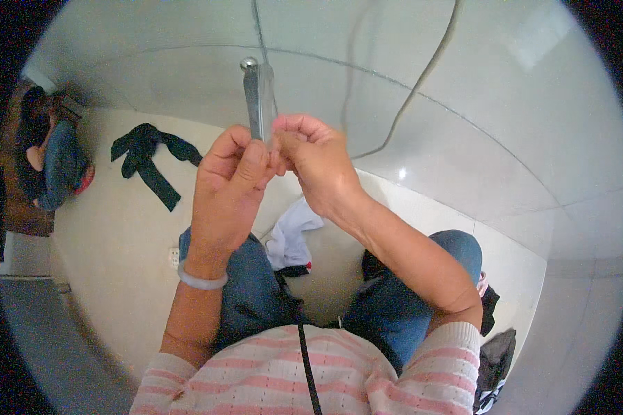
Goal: The recorder is using a small tool to scrape or clean the grout lines between wall tiles, possibly as part of a repair or cleaning task.
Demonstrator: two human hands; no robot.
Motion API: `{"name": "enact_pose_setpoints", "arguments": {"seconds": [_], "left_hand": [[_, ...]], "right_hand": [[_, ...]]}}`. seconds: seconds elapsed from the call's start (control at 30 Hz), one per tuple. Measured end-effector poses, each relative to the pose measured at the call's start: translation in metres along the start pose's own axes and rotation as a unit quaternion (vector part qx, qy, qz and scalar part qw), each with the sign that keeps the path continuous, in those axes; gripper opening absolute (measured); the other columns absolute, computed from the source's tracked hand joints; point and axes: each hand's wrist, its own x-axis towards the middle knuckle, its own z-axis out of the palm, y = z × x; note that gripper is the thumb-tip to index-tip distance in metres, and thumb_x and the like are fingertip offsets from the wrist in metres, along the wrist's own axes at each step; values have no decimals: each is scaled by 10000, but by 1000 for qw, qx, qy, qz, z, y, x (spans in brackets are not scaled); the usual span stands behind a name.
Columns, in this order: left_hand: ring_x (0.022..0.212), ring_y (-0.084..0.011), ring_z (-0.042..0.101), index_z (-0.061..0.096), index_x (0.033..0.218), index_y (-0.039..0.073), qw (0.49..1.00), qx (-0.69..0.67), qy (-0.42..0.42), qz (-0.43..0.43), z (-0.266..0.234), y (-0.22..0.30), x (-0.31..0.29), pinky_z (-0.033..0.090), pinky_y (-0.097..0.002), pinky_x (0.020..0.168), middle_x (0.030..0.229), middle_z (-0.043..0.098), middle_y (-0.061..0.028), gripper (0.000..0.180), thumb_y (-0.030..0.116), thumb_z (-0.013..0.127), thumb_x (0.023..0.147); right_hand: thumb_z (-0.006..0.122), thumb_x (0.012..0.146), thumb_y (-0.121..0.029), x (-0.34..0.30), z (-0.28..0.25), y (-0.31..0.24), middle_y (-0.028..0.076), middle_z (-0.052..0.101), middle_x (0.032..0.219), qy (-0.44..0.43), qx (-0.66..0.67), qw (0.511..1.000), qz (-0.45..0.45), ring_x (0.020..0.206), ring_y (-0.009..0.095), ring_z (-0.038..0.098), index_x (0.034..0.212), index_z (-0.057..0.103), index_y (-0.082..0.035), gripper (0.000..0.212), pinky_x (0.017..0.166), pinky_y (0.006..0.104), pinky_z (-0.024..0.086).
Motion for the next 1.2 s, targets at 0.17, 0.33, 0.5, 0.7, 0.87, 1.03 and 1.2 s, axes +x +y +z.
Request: {"name": "enact_pose_setpoints", "arguments": {"seconds": [0.17, 0.33, 0.5, 0.7, 0.87, 1.03, 1.2], "left_hand": [[723, -92, 457, 511, 848, 35, 996, 36, 75, -1, 5, -3, 0, 380, -215, 668, 782, 533, -17, 144, 162, 524, 914], [676, -54, 462, 573, 820, 26, 958, 264, 113, 12, 7, 3, 1, 376, -192, 624, 742, 551, 18, 174, 183, 563, 894], [666, -25, 468, 611, 831, -26, 964, 226, 108, 88, 12, -6, 4, 371, -163, 580, 726, 555, 35, 113, 85, 623, 847], [691, -33, 469, 645, 871, -27, 954, 245, 145, 92, 16, -3, -1, 378, -176, 599, 729, 554, 29, 132, 99, 645, 834], [661, -47, 453, 651, 910, -21, 957, 219, 161, 102, 1, 2, -5, 368, -177, 599, 731, 549, 20, 224, 190, 579, 890], [654, -81, 372, 563, 1024, -105, 966, 165, 164, 117, -9, -1, 3, 340, -203, 651, 856, 557, -83, 282, 146, 472, 936], [678, -89, 398, 563, 1014, -96, 961, 195, 168, 99, -24, -3, 11, 346, -218, 658, 881, 556, -80, 277, 154, 469, 939]], "right_hand": [[592, 849, -225, -7, -3, -9, 24, 587, 727, 3, -49, 999, -5, 640, 102, 526, 965, 591, -20, 235, 553, 236, 389], [639, 817, -299, -18, 6, -26, -2, 613, 763, -27, -189, 975, -114, 689, 79, 528, 935, 642, -33, 290, 604, 217, 383], [648, 814, -250, -20, -5, -34, 11, 619, 778, -78, -168, 973, -140, 710, 78, 542, 908, 647, -51, 220, 623, 219, 403], [639, 828, -168, -39, -17, -77, 110, 632, 776, -108, -125, 962, -216, 704, 176, 613, 861, 610, -2, 172, 667, 314, 512], [644, 812, -101, -49, -122, -96, 39, 560, 647, -166, -387, 907, -21, 479, 81, 478, 751, 567, -59, 107, 420, 210, 354], [644, 829, -137, -35, -253, -25, -1, 524, 618, -24, -408, 903, 130, 514, 41, 441, 753, 567, -64, 130, 435, 191, 330], [559, 858, -101, 15, -312, 99, 17, 536, 668, 45, -436, 894, 94, 553, 70, 466, 886, 579, -22, 86, 479, 211, 375]]}}
